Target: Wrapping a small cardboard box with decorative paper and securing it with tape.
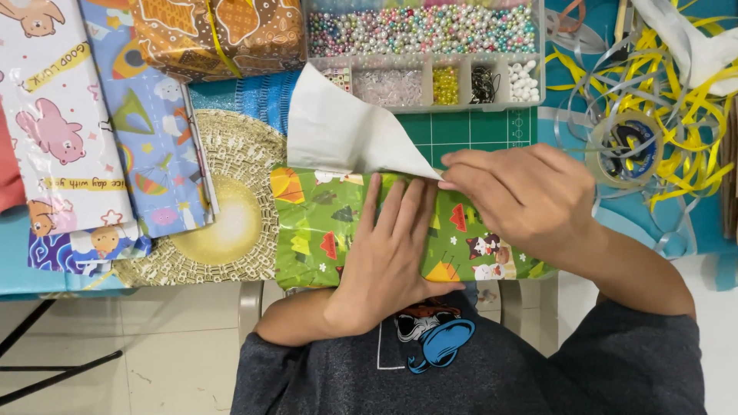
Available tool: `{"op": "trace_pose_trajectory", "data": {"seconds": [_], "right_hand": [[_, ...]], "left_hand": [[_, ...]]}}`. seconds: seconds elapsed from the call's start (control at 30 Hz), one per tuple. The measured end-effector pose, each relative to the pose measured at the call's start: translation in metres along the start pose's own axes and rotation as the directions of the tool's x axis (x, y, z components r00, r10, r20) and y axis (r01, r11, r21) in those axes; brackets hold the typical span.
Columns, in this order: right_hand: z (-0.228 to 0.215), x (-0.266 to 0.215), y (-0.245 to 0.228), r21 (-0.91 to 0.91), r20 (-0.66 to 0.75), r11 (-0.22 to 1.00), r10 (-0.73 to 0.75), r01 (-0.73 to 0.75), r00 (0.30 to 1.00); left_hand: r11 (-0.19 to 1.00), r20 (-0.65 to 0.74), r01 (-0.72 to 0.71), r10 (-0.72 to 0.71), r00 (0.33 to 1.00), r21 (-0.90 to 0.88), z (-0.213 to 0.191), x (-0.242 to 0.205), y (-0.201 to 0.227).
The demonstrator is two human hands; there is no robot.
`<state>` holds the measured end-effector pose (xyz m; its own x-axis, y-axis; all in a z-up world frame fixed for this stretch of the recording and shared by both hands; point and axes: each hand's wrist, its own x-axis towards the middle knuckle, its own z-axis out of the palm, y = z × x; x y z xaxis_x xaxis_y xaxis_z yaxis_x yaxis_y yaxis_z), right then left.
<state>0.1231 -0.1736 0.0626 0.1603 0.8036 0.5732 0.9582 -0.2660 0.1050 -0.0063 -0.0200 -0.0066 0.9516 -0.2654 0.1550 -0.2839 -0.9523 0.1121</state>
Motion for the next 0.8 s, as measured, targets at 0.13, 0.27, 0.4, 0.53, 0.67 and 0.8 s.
{"op": "trace_pose_trajectory", "data": {"seconds": [0.13,0.27,0.4,0.53,0.67,0.8], "right_hand": [[0.004,-0.007,-0.002,-0.026,0.016,1.0,-0.013,0.014,1.0],[0.004,-0.015,-0.011,-0.061,0.024,0.996,-0.062,0.063,0.998],[0.007,-0.021,-0.028,-0.172,0.058,0.981,-0.078,0.087,0.995],[0.009,-0.033,-0.041,-0.18,0.104,0.981,-0.057,0.075,0.993],[0.017,-0.045,-0.055,-0.219,0.144,0.976,0.016,0.016,0.989],[0.019,-0.053,-0.065,-0.212,0.165,0.977,0.068,-0.032,0.984]], "left_hand": [[0.998,-0.038,-0.02,0.022,0.999,0.062,-0.008,-0.011,0.002],[0.997,0.037,-0.051,0.049,0.998,0.056,-0.006,-0.019,0.001],[0.998,-0.036,-0.032,0.03,0.999,-0.05,0.005,-0.018,-0.005],[0.999,-0.156,-0.036,0.031,0.987,-0.027,0.007,-0.021,-0.007],[0.999,-0.309,-0.033,0.02,0.951,-0.037,-0.001,-0.019,-0.006],[0.997,-0.283,-0.053,0.068,0.957,0.059,-0.001,-0.023,-0.012]]}}
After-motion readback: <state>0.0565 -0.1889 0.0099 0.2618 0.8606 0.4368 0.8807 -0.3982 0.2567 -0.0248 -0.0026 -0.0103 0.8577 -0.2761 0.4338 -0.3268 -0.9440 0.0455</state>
